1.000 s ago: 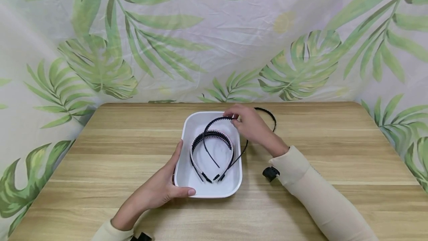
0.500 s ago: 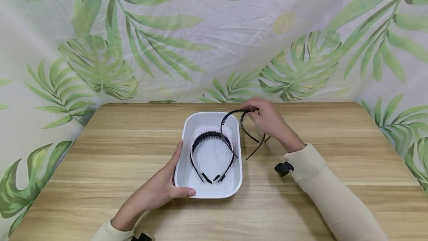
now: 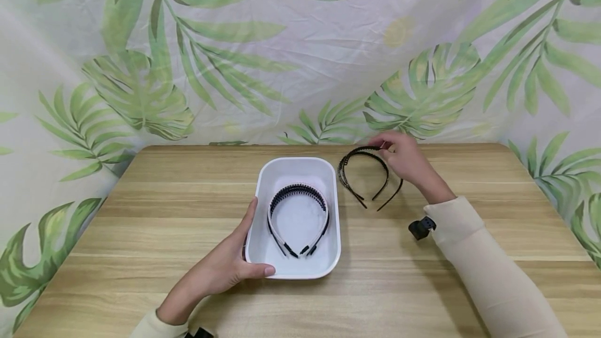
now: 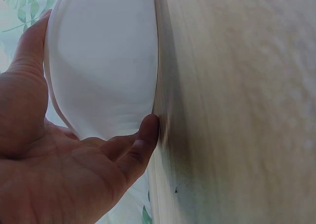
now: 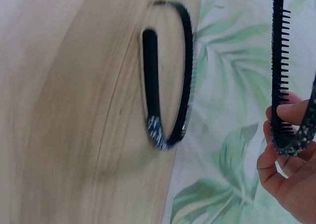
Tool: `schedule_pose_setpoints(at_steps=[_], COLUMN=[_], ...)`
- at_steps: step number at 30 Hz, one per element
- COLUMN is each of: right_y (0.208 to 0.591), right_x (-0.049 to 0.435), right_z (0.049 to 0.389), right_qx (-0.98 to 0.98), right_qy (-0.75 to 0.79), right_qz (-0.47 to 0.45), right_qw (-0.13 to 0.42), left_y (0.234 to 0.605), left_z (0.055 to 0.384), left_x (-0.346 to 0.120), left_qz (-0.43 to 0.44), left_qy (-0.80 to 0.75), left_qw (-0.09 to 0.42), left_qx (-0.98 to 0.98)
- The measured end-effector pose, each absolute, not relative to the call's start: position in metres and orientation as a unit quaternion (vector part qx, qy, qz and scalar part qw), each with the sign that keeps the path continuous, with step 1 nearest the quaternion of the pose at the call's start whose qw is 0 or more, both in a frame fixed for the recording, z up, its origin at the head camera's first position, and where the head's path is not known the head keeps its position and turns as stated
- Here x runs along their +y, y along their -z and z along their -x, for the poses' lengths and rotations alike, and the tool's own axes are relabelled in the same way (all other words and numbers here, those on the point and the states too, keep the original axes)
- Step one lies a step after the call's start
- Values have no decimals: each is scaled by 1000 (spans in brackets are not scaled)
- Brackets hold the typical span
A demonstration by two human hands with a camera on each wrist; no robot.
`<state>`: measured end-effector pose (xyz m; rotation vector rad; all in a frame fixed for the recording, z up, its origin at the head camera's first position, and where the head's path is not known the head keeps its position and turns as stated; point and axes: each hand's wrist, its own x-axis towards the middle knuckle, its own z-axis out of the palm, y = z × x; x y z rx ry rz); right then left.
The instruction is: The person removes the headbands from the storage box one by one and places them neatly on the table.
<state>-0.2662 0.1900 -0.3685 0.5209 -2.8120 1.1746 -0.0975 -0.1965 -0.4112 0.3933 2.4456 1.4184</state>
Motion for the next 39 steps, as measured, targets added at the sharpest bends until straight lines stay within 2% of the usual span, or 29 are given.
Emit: schedule_pose_setpoints(at_steps=[39], right_y=[402], right_x=[275], right_z=[291], right_qx=[-930], right_qy=[-356], right_qz=[-90], right_qw=[-12], left_y=[410], left_z=[97], left_x=[-197], left_qz=[-132], left_qy=[-481], left_qw=[143], left_qx=[855])
